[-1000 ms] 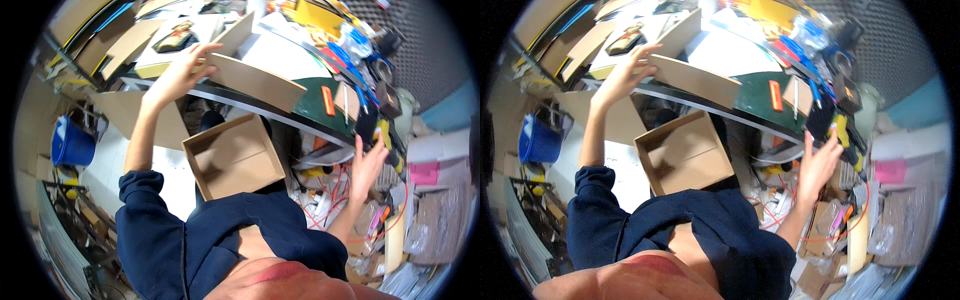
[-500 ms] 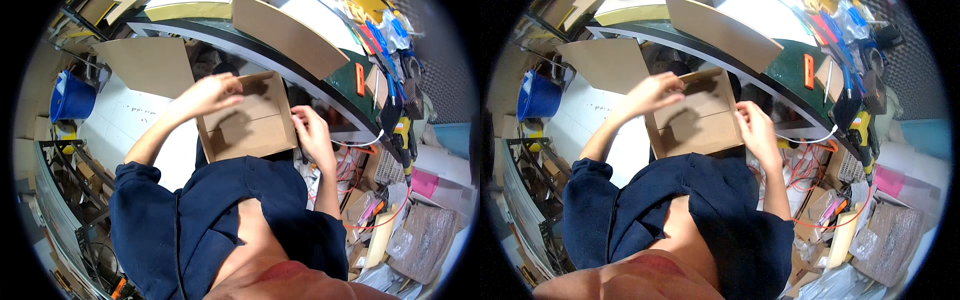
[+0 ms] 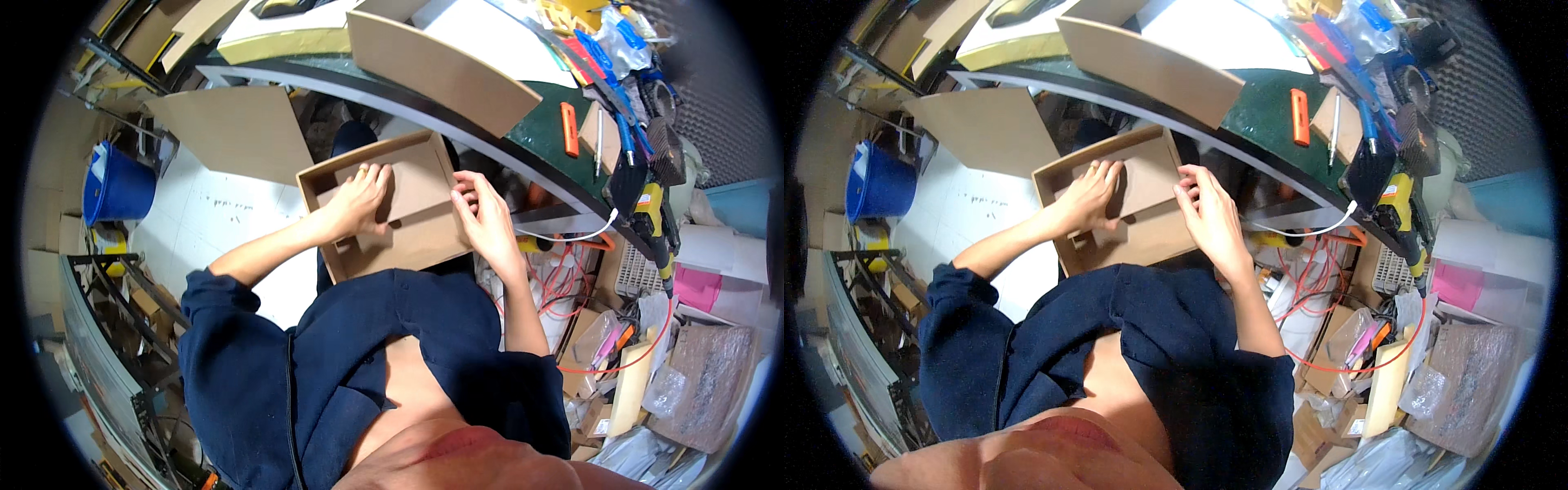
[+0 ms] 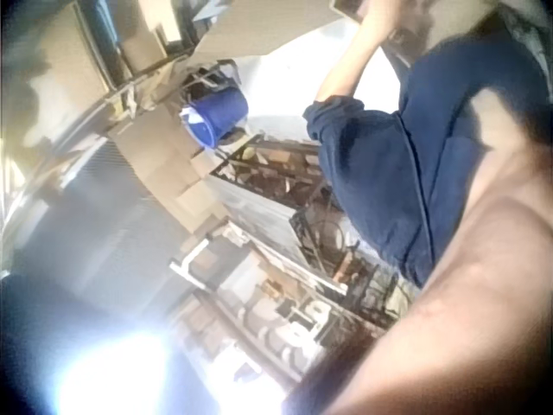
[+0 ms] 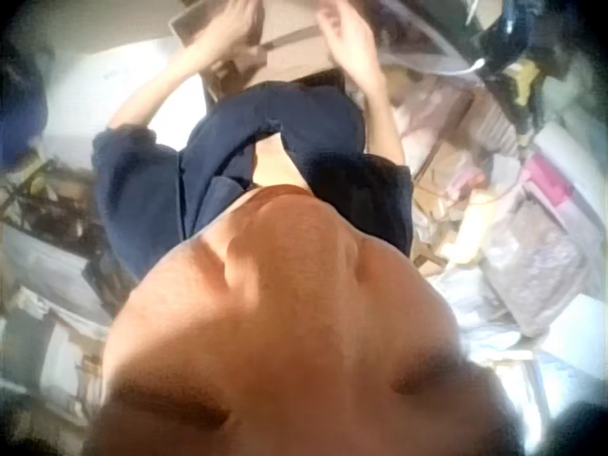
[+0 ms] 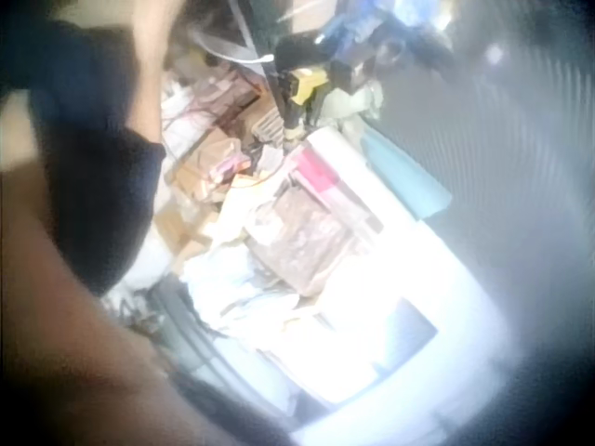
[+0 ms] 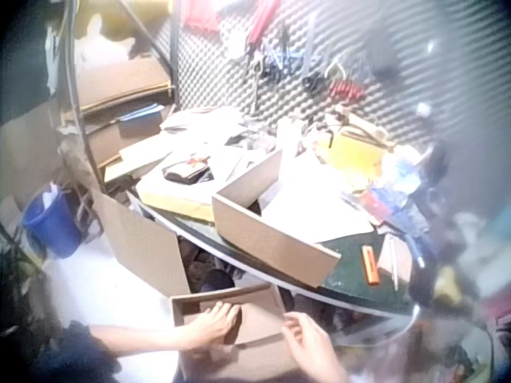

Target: The person applies glue to the edges of a cardboard box piece using a brush, then folds the flaps to form the box structure. They secure the corners by hand and use a yellow staple gun to fasten the joints, repeating the process for multiple boxes in a workshop setting.

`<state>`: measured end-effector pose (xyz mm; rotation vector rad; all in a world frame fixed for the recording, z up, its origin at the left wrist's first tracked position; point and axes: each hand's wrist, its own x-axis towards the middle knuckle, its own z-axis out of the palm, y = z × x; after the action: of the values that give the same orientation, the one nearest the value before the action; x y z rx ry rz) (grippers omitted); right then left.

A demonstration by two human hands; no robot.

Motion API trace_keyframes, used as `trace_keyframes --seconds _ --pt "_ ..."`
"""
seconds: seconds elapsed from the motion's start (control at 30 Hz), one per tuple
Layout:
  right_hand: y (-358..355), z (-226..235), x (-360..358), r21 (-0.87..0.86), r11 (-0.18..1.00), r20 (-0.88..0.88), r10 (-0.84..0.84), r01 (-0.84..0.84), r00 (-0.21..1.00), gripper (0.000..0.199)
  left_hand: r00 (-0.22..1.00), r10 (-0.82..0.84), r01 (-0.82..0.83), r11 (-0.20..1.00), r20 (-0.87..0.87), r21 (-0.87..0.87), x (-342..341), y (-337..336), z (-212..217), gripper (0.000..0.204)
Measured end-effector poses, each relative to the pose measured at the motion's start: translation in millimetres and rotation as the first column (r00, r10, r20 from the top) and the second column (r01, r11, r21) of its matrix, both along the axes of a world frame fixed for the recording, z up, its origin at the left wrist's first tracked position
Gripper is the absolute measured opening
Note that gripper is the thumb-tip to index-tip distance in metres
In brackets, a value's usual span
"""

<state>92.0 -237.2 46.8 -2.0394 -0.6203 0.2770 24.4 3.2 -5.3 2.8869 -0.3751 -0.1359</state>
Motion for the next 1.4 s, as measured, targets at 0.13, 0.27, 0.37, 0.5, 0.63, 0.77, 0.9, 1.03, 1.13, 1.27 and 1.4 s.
trace_keyframes --seconds 0.13,0.27,0.37,0.5,0.63,0.77,0.9,1.03,1.13,1.27,1.4 --pt "-12 2 4 0.141 0.986 -0.137 -0.073 0.092 0.988 0.033 0.999 -0.053 0.05 0.989 -0.012 -0.137 -14 -2 47 0.096" --pt "-23 36 -3 0.388 0.902 -0.192 0.278 -0.187 0.941 0.042 0.962 -0.254 0.269 0.944 0.1 -0.192 -21 -9 100 0.093" --pt "-42 77 -6 0.431 0.865 -0.38 0.433 -0.258 0.818 0.055 0.915 -0.37 0.398 0.892 0.16 -0.214 -18 -19 126 0.097" --pt "-83 135 -28 0.275 0.96 -0.358 0.156 -0.056 0.921 0.053 0.79 -0.428 0.553 0.807 0.44 -0.208 1 -33 150 0.094" --pt "-154 131 -66 0.623 0.729 0.145 -0.464 0.283 0.874 0.031 0.589 -0.085 0.242 0.967 0.803 -0.076 47 10 187 0.052" --pt "-143 136 -55 0.663 0.621 0.338 -0.747 0.418 0.573 0.03 0.745 0.06 0.075 0.982 0.664 -0.173 79 43 190 0.03" --pt "-104 119 -14 0.236 0.884 0.674 -0.448 0.403 0.588 0.036 0.876 0.011 0.123 0.962 0.482 -0.245 86 50 189 0.022" --pt "-63 113 20 0.167 0.951 0.388 -0.306 0.26 0.869 0.043 0.844 -0.02 0.184 0.95 0.537 -0.254 94 55 185 0.018" --pt "-43 111 38 -0.093 0.971 0.669 -0.104 0.222 0.736 0.053 0.824 -0.082 0.235 0.95 0.56 -0.207 96 62 183 0.018" --pt "-23 113 49 -0.137 0.972 0.773 -0.014 0.189 0.635 0.062 0.829 -0.048 0.228 0.939 0.557 -0.259 102 65 180 0.019" --pt "-8 118 53 -0.102 0.984 0.754 -0.017 0.143 0.656 0.062 0.813 -0.081 0.223 0.958 0.576 -0.179 104 63 184 0.023"
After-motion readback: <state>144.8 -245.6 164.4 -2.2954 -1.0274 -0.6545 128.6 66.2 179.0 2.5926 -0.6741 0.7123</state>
